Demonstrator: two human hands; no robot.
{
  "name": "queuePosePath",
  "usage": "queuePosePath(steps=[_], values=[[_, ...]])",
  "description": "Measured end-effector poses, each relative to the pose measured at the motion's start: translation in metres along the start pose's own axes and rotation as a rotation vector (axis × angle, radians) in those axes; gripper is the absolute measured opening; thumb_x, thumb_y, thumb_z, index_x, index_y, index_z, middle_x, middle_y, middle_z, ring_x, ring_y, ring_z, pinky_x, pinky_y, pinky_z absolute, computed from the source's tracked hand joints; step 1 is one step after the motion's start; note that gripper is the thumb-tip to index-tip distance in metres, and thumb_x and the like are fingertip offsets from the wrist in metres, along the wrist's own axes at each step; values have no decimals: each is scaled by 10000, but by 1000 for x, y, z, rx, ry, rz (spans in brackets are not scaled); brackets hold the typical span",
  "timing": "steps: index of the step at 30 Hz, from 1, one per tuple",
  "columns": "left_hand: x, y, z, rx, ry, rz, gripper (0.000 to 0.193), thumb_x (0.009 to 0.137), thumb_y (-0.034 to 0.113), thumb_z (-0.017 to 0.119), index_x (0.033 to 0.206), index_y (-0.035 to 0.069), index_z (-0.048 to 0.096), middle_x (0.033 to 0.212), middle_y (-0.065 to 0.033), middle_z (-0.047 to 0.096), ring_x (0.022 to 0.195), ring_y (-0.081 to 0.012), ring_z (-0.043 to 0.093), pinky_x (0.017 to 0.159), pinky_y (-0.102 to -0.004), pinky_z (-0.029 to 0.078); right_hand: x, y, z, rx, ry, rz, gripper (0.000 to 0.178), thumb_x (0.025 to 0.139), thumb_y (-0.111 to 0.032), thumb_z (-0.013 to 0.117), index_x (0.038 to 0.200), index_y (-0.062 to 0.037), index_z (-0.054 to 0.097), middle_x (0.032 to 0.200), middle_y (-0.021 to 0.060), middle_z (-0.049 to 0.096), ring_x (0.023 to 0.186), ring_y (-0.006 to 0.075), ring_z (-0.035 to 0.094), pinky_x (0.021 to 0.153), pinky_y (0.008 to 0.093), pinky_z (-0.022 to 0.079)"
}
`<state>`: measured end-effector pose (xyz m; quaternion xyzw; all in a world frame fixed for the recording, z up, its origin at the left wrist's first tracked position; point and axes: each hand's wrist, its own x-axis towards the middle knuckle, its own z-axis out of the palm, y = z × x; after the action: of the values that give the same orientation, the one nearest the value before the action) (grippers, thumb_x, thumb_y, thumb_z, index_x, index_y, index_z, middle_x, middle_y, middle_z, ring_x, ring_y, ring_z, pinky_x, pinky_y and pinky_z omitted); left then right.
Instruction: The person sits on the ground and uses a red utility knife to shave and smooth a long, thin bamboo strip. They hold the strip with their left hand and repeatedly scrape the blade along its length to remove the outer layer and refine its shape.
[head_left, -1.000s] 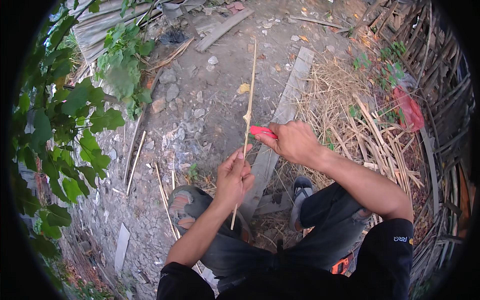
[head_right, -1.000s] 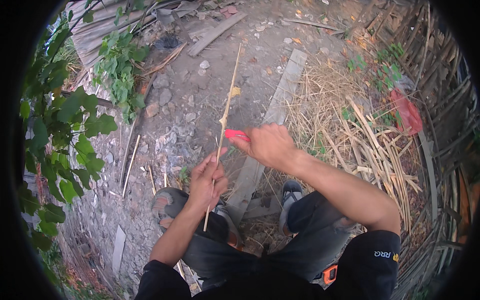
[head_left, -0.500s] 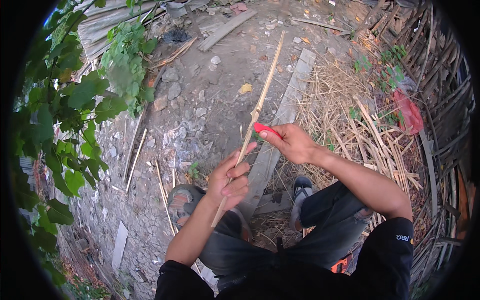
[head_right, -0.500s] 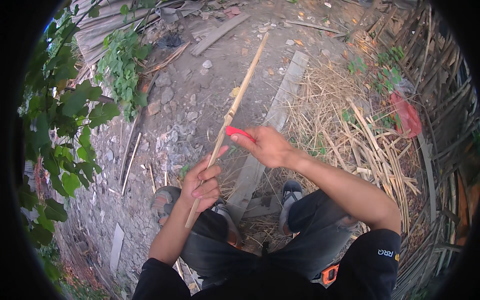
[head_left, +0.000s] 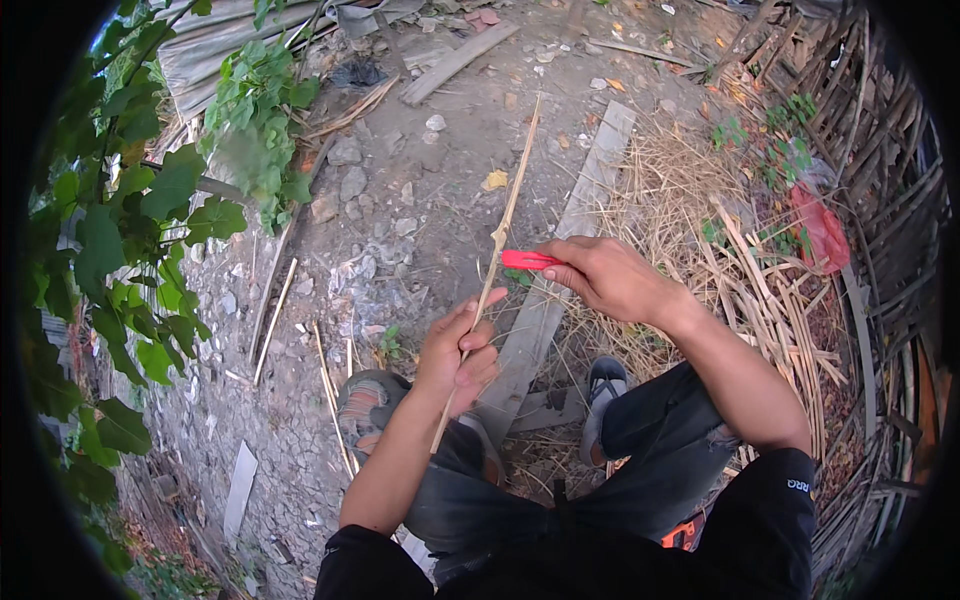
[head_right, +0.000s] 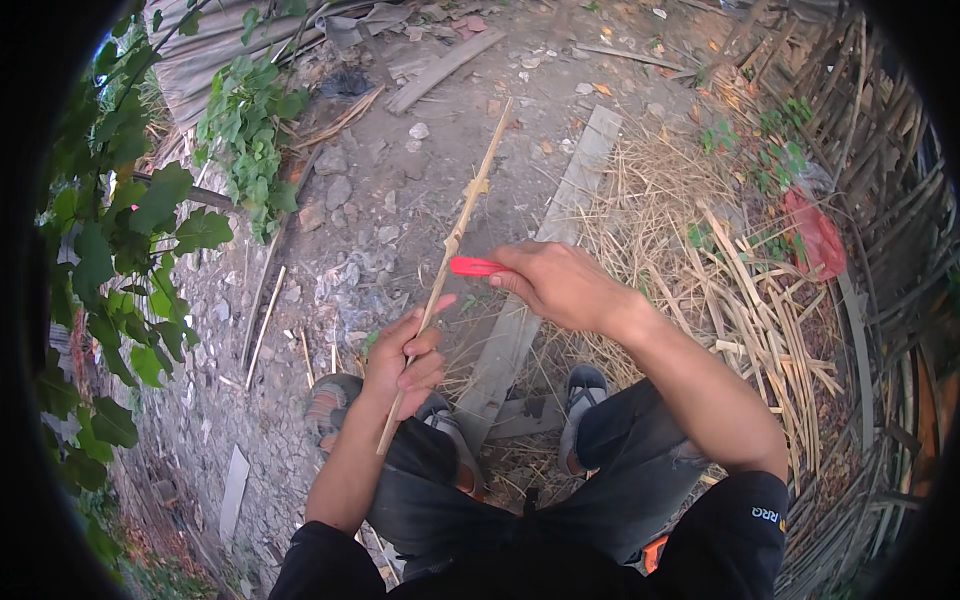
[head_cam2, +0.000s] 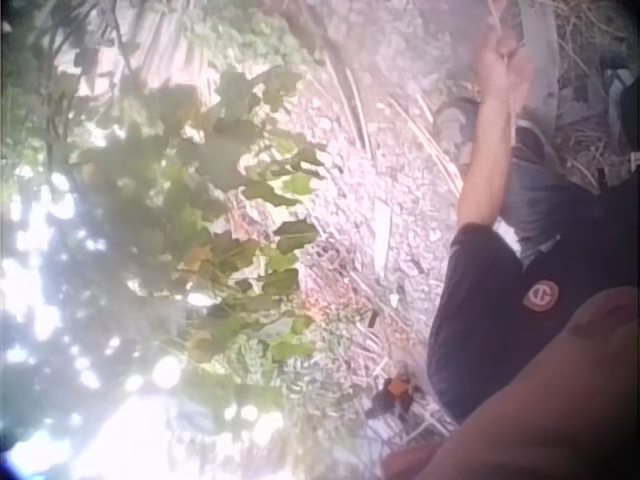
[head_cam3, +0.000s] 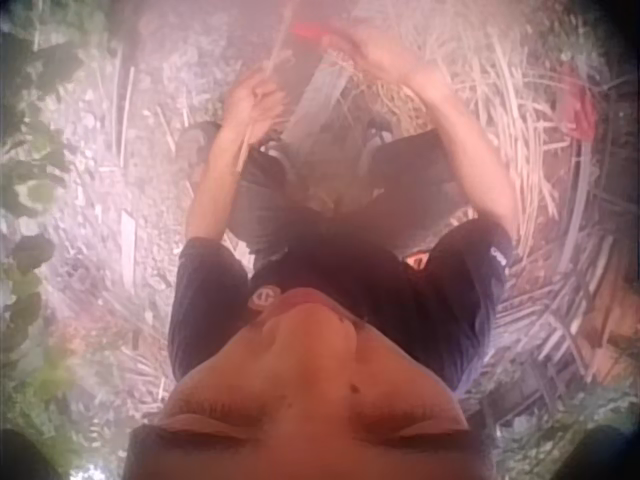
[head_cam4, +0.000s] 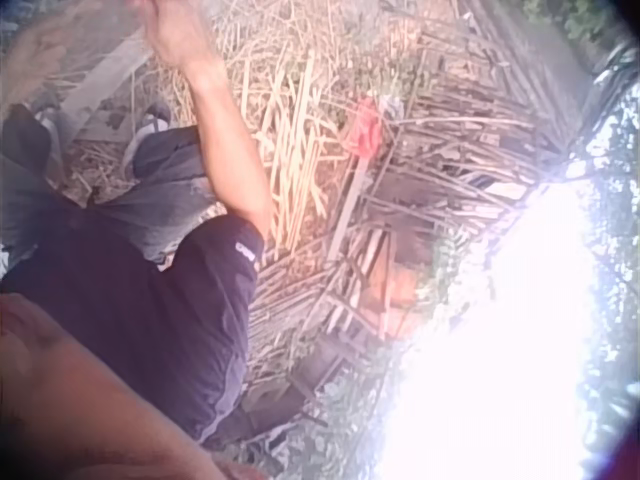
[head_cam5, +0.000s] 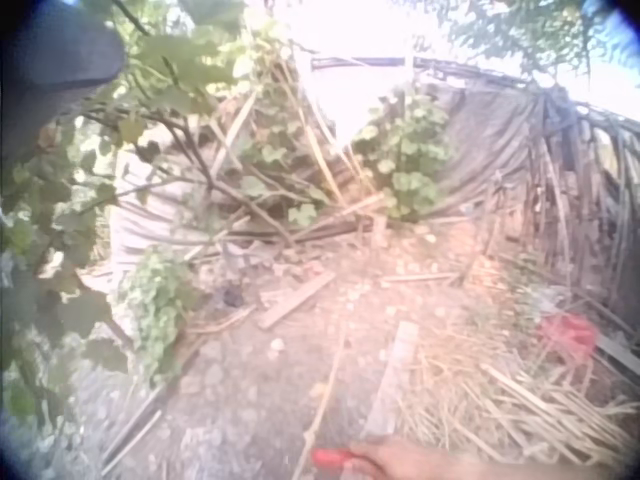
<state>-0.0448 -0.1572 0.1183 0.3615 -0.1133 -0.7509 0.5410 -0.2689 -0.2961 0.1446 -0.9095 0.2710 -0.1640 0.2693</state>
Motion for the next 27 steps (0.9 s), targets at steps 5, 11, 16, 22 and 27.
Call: queuePosePath(steps=[5,11,16,22,27], values=[[4,3,-10,-136,-55,-74,472,1109,247,376,1512,1,372,656,68,367,376,-38,305,356,-215,269,-3,-9,-2,-172,7,-17,411,1011,-251,583,1376,-64,566,968,203,660,869,437,656,774,501,530],[4,5,-15,-140,-83,-74,476,1111,251,365,1515,1,365,666,67,371,372,-37,313,351,-213,277,-3,-2,1,-222,-45,-67,447,986,-162,559,1409,-25,516,1123,204,649,900,426,683,794,511,558],[3,4,-14,-70,-33,-72,474,1109,251,373,1508,-5,378,669,66,361,384,-33,302,353,-209,273,-4,-7,5,-272,-99,-32,465,977,-154,561,1419,-22,504,1101,218,654,898,413,690,761,505,572],[-3,1,-1,82,10,-14,466,1108,262,395,1486,-10,422,658,67,339,398,-33,290,367,-208,249,1,-17,9,-190,-109,164,365,1044,-287,517,1293,-20,528,1004,221,681,861,422,695,683,488,544],[0,-5,4,247,14,72,456,1108,262,402,1478,1,445,639,69,331,392,-33,285,374,-210,238,3,9,16,635,-269,376,453,1051,-439,519,1257,-35,537,830,174,648,663,292,643,611,419,500]])
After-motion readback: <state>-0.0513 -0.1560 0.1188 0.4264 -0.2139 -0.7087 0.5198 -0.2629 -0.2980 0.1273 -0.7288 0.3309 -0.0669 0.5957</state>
